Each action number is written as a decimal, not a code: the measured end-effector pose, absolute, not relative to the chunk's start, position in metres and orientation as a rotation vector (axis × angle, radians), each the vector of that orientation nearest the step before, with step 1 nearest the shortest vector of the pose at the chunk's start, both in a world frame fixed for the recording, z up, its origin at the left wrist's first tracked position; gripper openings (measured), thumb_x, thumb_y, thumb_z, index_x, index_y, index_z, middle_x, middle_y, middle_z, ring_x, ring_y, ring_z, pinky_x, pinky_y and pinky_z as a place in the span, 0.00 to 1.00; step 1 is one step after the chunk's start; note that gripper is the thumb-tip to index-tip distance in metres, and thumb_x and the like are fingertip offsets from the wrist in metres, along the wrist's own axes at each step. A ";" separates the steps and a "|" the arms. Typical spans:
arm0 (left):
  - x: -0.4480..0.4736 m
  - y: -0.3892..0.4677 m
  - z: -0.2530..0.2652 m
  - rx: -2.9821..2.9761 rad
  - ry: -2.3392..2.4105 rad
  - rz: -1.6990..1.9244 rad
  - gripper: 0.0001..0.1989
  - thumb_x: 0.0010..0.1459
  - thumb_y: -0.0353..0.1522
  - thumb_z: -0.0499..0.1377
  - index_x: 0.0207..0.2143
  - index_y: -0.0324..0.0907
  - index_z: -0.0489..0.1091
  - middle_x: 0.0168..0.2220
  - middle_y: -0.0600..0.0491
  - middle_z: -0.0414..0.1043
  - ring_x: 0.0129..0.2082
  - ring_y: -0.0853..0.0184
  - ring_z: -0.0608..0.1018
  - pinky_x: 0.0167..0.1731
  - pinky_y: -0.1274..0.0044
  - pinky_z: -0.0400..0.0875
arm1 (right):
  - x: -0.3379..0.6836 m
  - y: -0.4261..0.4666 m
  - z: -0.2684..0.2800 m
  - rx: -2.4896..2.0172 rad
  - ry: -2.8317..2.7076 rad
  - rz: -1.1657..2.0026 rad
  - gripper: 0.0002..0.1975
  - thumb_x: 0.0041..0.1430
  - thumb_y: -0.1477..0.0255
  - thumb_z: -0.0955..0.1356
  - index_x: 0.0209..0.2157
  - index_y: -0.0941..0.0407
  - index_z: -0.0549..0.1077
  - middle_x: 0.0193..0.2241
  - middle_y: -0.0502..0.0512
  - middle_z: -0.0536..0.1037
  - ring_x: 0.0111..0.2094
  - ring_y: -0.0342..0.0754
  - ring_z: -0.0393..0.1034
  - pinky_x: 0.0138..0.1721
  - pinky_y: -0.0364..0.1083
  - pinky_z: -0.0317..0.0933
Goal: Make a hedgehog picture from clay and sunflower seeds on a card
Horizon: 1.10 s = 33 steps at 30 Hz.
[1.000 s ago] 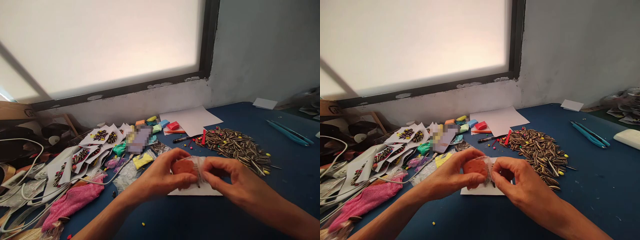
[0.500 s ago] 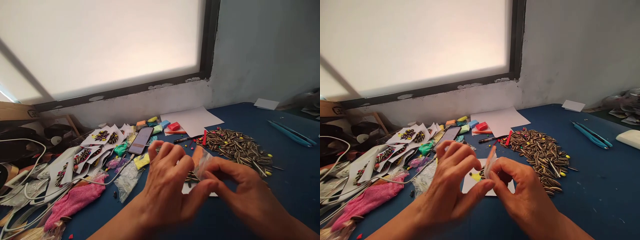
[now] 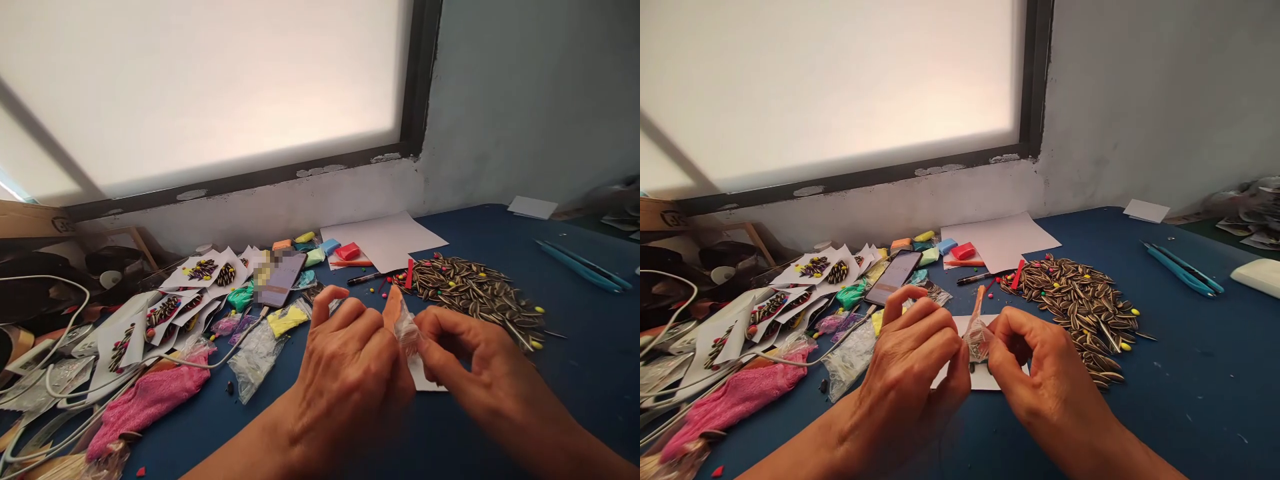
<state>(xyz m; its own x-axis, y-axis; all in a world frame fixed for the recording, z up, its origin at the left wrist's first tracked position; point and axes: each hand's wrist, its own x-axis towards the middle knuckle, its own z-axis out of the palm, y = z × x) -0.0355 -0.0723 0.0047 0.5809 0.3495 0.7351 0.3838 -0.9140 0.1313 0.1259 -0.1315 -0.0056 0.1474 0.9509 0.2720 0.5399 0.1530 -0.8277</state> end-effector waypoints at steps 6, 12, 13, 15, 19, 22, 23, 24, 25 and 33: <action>-0.034 -0.077 0.001 -2.793 -0.562 -1.212 0.13 0.63 0.24 0.52 0.25 0.42 0.67 0.25 0.54 0.71 0.28 0.67 0.70 0.52 0.65 0.62 | 0.124 -0.134 -0.008 -1.510 -1.616 0.618 0.10 0.65 0.65 0.63 0.30 0.52 0.69 0.24 0.49 0.75 0.25 0.46 0.70 0.24 0.43 0.62; -0.038 -0.072 0.000 -2.814 -0.433 -1.289 0.12 0.63 0.24 0.55 0.26 0.42 0.67 0.23 0.55 0.70 0.27 0.67 0.71 0.47 0.67 0.66 | 0.132 -0.130 -0.006 -1.493 -1.462 0.682 0.10 0.64 0.63 0.65 0.30 0.52 0.70 0.23 0.49 0.75 0.24 0.46 0.71 0.24 0.43 0.63; -0.039 -0.069 0.000 -2.824 -0.421 -1.301 0.07 0.65 0.28 0.57 0.32 0.42 0.70 0.28 0.53 0.74 0.31 0.65 0.73 0.48 0.66 0.66 | 0.134 -0.129 -0.005 -1.475 -1.427 0.726 0.11 0.63 0.62 0.66 0.29 0.52 0.70 0.21 0.49 0.75 0.23 0.45 0.70 0.23 0.42 0.64; -0.042 -0.061 -0.002 -2.843 -0.462 -1.277 0.16 0.63 0.39 0.63 0.49 0.40 0.70 0.47 0.43 0.77 0.48 0.56 0.75 0.54 0.60 0.65 | 0.136 -0.127 -0.002 -1.422 -1.374 0.819 0.13 0.61 0.60 0.68 0.27 0.53 0.69 0.19 0.48 0.73 0.21 0.44 0.68 0.23 0.42 0.64; -0.045 -0.047 -0.008 -3.015 -0.567 -1.117 0.32 0.57 0.37 0.69 0.61 0.39 0.62 0.59 0.38 0.70 0.61 0.50 0.70 0.60 0.56 0.64 | 0.139 -0.123 -0.002 -1.365 -1.342 0.950 0.14 0.61 0.60 0.68 0.26 0.53 0.70 0.17 0.46 0.70 0.20 0.42 0.65 0.23 0.41 0.63; -0.045 -0.044 -0.010 -3.156 -0.674 -1.160 0.21 0.57 0.31 0.69 0.52 0.40 0.70 0.43 0.48 0.77 0.42 0.60 0.80 0.44 0.69 0.75 | 0.141 -0.122 -0.004 -1.396 -1.303 0.939 0.13 0.58 0.61 0.71 0.27 0.53 0.69 0.18 0.45 0.68 0.20 0.41 0.63 0.21 0.40 0.61; -0.044 -0.044 -0.010 -3.180 -0.729 -1.183 0.17 0.57 0.29 0.68 0.49 0.40 0.72 0.40 0.49 0.76 0.37 0.64 0.80 0.40 0.72 0.76 | 0.142 -0.121 -0.005 -1.410 -1.282 0.918 0.13 0.57 0.61 0.72 0.27 0.53 0.68 0.19 0.45 0.69 0.19 0.41 0.62 0.21 0.40 0.60; -0.044 -0.044 -0.011 -3.198 -0.779 -1.201 0.14 0.59 0.29 0.66 0.48 0.40 0.73 0.38 0.51 0.75 0.33 0.66 0.79 0.36 0.74 0.75 | 0.142 -0.121 -0.005 -1.422 -1.267 0.892 0.14 0.56 0.61 0.73 0.27 0.53 0.66 0.19 0.44 0.68 0.19 0.40 0.61 0.20 0.40 0.59; -0.044 -0.044 -0.011 -3.211 -0.820 -1.224 0.11 0.61 0.29 0.64 0.47 0.40 0.74 0.37 0.52 0.73 0.31 0.69 0.78 0.34 0.76 0.75 | 0.143 -0.120 -0.006 -1.428 -1.262 0.869 0.15 0.56 0.60 0.73 0.26 0.53 0.65 0.18 0.44 0.68 0.19 0.40 0.61 0.20 0.40 0.58; -0.043 -0.043 -0.007 -3.653 -1.223 -1.452 0.19 0.57 0.33 0.67 0.50 0.39 0.75 0.37 0.50 0.74 0.34 0.67 0.76 0.38 0.73 0.74 | 0.149 -0.115 -0.011 -1.415 -1.264 0.905 0.15 0.55 0.57 0.72 0.34 0.55 0.81 0.22 0.51 0.76 0.21 0.43 0.64 0.22 0.43 0.61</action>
<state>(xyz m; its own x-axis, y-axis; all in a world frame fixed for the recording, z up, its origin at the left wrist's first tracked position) -0.0432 -0.0434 -0.0069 0.6682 0.7033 0.2426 0.1193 -0.4232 0.8982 0.1490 -0.1154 -0.0108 0.1760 0.9810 0.0816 0.2389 0.0379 -0.9703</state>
